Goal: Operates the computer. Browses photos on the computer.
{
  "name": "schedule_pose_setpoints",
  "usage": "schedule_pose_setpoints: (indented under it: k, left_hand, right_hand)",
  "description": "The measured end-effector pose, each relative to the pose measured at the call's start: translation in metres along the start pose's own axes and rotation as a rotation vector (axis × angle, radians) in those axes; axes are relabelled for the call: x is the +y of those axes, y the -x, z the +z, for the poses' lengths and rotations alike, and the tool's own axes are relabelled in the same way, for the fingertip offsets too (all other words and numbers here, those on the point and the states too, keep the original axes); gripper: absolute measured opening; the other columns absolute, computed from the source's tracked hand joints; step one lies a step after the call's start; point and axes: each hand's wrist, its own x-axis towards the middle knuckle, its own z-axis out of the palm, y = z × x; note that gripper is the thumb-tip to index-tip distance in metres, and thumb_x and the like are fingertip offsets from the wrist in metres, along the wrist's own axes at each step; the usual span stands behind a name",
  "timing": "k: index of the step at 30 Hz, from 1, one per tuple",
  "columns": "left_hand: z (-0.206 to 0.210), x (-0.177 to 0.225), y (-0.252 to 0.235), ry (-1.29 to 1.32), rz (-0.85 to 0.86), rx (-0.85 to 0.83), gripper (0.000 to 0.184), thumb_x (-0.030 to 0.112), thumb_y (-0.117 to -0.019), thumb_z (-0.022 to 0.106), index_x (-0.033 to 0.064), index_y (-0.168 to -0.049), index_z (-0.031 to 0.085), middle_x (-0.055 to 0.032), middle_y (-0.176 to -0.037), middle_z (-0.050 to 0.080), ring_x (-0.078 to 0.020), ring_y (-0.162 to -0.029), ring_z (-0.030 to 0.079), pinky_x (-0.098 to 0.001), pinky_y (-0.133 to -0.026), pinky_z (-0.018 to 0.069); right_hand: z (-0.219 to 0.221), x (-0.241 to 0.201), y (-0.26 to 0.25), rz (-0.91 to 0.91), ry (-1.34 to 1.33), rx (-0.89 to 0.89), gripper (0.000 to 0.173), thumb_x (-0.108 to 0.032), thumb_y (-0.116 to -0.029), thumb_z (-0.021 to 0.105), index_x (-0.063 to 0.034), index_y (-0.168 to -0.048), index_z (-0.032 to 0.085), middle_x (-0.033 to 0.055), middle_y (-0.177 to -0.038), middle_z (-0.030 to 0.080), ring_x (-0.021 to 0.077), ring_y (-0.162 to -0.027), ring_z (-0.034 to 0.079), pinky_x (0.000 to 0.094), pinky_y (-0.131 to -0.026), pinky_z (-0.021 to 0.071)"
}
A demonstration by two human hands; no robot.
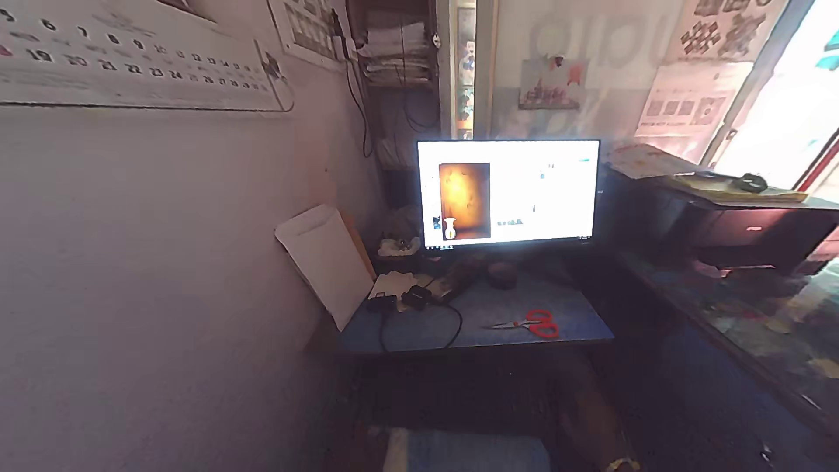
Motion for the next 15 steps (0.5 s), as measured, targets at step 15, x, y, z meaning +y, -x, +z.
schedule_pose_setpoints:
  k: [15]
  left_hand:
    - [0.021,-0.017,-0.004,0.072,0.083,0.055,0.059,0.043,-0.0982,0.059,0.0131,-0.149,0.051,-0.0195,-0.16,0.04,-0.0345,-0.149,0.039,-0.0542,-0.119,0.0362]
  right_hand:
    - [0.003,0.007,0.002,0.0,-0.038,0.032,0.06,-0.038,-0.095,0.061,-0.0099,-0.147,0.055,0.022,-0.147,0.054,0.041,-0.138,0.05,0.0558,-0.115,0.04]
